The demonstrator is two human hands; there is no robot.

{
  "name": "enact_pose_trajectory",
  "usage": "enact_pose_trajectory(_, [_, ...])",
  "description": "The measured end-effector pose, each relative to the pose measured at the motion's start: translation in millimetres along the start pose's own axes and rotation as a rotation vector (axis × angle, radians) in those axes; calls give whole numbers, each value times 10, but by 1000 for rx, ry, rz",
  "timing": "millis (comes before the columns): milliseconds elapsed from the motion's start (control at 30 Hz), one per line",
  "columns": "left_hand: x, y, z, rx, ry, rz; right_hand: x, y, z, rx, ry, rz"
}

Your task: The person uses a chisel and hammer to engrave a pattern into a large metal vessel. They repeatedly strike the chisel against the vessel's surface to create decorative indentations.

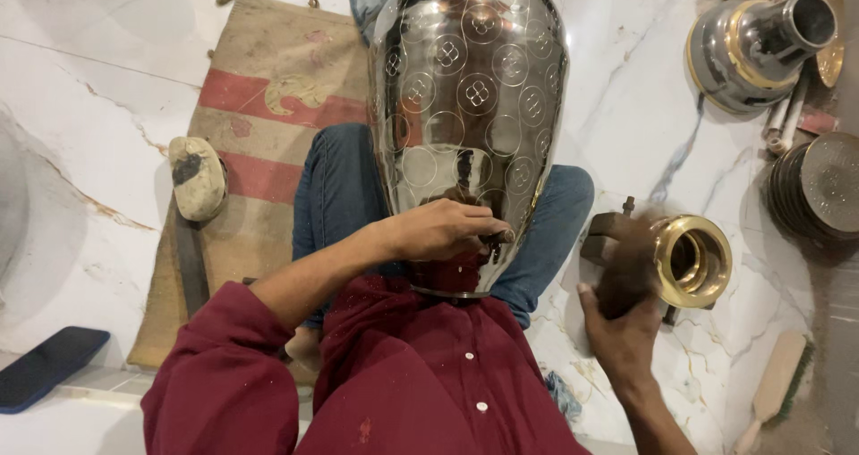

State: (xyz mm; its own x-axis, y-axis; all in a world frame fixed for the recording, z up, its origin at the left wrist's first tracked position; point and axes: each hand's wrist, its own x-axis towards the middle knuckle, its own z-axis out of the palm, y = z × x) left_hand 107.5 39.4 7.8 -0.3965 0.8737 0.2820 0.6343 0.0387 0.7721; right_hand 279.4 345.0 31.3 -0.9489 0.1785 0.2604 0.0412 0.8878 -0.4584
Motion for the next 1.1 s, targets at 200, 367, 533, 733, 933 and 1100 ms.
enact_pose_trajectory(200, [-88,-53,38,-22,76,28,200,-312,-161,-33,-89,-127])
enact_pose_trajectory(367, [-309,-61,308,-130,355,-11,630,-641,-413,-340,-347,-309])
enact_pose_trajectory(533, [-439,90,796,-172,778,-319,1075,-1159,-528,-475,-530,-492])
enact_pose_trajectory(733, [-418,212,1228,124,1146,-328,1225,-1797,-461,-371,-553,-844])
enact_pose_trajectory(933, [-430,163,1371,302,1147,-235,1211,-2116,-458,-309,-586,-974])
enact_pose_trajectory(1100, [-419,201,1305,-190,1191,-335,1214,-1906,-491,-745,-605,-985])
